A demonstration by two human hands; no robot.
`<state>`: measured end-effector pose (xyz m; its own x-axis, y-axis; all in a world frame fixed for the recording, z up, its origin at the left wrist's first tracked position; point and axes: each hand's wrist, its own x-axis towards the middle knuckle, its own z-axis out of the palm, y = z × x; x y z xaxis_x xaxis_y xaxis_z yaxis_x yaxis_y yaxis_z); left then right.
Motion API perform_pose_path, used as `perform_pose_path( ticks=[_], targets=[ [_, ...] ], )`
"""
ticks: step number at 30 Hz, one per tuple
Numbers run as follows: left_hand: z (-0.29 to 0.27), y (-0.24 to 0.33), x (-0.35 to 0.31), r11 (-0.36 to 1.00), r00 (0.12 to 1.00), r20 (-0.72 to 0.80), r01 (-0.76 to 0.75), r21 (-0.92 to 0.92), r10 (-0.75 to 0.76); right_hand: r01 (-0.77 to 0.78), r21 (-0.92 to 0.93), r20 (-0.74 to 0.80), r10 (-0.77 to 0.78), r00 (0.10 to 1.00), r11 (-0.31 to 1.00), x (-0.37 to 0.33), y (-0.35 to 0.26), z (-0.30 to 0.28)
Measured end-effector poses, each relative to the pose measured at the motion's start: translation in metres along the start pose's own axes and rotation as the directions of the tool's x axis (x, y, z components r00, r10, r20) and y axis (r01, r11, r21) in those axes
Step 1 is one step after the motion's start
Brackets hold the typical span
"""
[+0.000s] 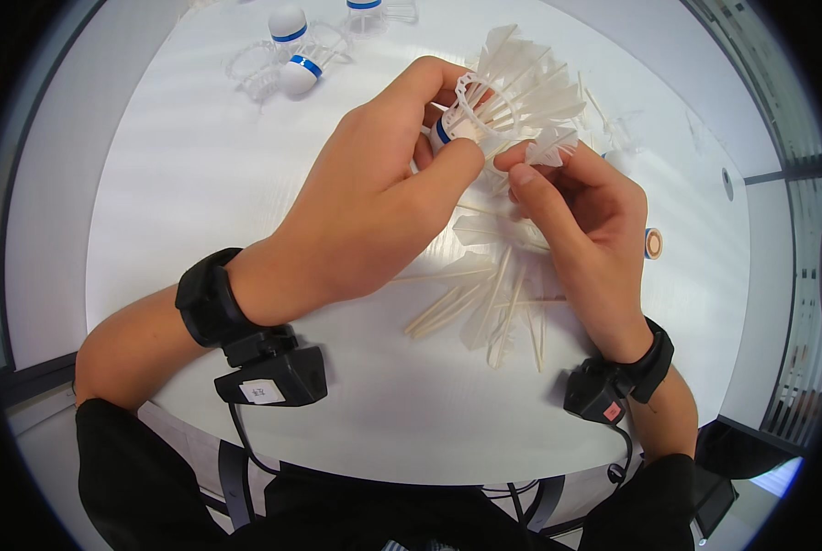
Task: The person assembles plastic shuttlecocks by inserting individual plastic feathers one by one into the holes of the shuttlecock nose cone bases.
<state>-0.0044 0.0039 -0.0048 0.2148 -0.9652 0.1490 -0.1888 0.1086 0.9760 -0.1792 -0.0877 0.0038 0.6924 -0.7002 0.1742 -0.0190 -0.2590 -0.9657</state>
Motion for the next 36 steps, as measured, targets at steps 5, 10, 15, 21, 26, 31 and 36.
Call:
perform_pose_path(
  ticks=[5, 10, 15, 21, 26, 31, 36],
  targets=[
    [0.0011, 0.0037, 0.0003, 1.000, 1.000, -0.005, -0.002, 0.009, 0.002, -0.006, 0.050, -0.008, 0.007, 1.000, 0.999, -0.0005, -0.0008, -0.0019],
    [-0.0001, 0.0014, -0.0008, 1.000, 1.000, 0.003, 0.009, -0.001, -0.009, -0.002, 0.135, -0.016, 0.005, 1.000, 0.991, 0.0003, 0.0015, 0.0002],
    [0.0014, 0.0002, 0.0009, 1.000, 1.000, -0.003, -0.008, 0.003, 0.008, -0.010, 0.084, 0.014, 0.009, 1.000, 0.996, -0.0003, 0.0022, -0.0055],
    [0.0011, 0.0011, 0.0003, 1.000, 1.000, -0.007, 0.001, 0.001, -0.001, -0.021, 0.074, 0.016, 0.020, 1.000, 0.997, 0.0015, -0.0005, -0.0031],
    [0.0003, 0.0036, 0.0000, 1.000, 1.000, 0.001, 0.013, 0.015, -0.013, -0.012, 0.064, -0.003, 0.013, 1.000, 0.998, 0.0002, -0.0008, -0.0021],
    [0.0022, 0.0025, -0.0012, 1.000, 1.000, -0.006, 0.020, 0.009, -0.020, -0.042, 0.037, 0.005, 0.041, 0.999, 0.998, -0.0010, -0.0003, -0.0026],
    [0.0013, 0.0036, -0.0015, 1.000, 1.000, 0.007, 0.019, -0.010, -0.019, -0.035, 0.064, -0.001, 0.035, 0.999, 0.997, -0.0008, -0.0016, -0.0013]
  ],
)
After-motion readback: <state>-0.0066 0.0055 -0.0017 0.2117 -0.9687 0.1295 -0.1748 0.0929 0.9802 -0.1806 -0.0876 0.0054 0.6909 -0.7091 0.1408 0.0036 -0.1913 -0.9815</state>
